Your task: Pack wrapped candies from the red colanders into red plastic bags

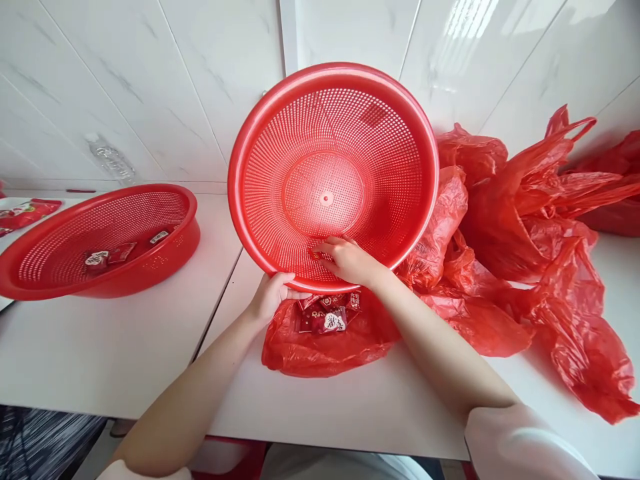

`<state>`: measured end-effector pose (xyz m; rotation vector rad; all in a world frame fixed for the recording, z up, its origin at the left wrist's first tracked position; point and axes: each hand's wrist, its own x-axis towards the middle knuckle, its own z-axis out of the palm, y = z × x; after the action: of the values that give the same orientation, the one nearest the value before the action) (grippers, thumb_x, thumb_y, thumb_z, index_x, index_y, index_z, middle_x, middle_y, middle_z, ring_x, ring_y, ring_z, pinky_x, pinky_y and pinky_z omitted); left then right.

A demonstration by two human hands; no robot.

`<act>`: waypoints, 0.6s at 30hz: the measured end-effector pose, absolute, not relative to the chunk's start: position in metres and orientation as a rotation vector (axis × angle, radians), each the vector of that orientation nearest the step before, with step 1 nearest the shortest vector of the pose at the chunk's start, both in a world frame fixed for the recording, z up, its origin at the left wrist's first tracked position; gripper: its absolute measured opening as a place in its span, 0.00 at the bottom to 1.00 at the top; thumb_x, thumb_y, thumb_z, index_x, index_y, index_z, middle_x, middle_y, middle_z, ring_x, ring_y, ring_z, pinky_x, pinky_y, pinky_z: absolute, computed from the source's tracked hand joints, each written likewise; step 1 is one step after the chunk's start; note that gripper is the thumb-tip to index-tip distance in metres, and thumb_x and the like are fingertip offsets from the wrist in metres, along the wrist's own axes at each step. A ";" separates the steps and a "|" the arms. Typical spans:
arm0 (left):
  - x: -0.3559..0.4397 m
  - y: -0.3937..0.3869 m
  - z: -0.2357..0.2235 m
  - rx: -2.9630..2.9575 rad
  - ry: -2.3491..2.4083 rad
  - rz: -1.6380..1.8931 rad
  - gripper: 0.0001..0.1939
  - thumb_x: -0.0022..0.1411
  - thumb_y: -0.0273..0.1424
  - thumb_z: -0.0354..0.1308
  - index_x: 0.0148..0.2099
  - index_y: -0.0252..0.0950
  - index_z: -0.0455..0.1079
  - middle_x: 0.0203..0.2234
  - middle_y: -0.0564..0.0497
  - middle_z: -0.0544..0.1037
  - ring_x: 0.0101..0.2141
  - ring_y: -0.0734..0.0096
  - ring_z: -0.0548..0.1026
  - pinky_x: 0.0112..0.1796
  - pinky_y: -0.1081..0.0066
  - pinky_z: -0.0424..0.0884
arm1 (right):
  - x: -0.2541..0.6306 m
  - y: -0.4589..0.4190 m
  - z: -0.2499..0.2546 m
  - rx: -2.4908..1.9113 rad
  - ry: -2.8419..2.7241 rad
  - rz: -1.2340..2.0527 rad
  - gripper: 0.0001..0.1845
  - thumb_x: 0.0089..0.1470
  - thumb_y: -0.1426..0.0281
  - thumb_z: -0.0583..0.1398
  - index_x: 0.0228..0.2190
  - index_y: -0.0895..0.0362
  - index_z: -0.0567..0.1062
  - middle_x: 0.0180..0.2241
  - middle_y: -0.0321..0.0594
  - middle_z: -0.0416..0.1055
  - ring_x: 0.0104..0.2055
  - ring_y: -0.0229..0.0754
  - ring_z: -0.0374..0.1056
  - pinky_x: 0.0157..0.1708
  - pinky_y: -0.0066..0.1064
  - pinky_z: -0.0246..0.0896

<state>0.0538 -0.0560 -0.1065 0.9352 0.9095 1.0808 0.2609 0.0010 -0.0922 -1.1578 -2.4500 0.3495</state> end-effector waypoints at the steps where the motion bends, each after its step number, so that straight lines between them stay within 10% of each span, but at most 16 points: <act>1: 0.054 -0.056 -0.107 0.949 0.914 1.078 0.21 0.54 0.33 0.60 0.50 0.29 0.71 0.43 0.39 0.79 0.46 0.44 0.77 0.41 0.50 0.78 | 0.259 0.001 -0.095 -1.170 -2.444 0.320 0.15 0.62 0.68 0.56 0.49 0.54 0.75 0.48 0.47 0.74 0.53 0.48 0.68 0.61 0.48 0.49; 18: 0.044 -0.051 -0.098 0.985 0.905 1.189 0.16 0.56 0.31 0.57 0.45 0.28 0.73 0.44 0.38 0.78 0.47 0.48 0.76 0.41 0.54 0.78 | 0.296 -0.010 -0.041 -0.886 -2.200 1.115 0.15 0.61 0.62 0.56 0.39 0.57 0.80 0.38 0.40 0.79 0.41 0.40 0.74 0.45 0.33 0.68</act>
<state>0.0438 -0.0510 -0.0984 0.9848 0.9046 1.1890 0.2964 -0.0104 -0.0412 -0.8863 -2.1996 1.1152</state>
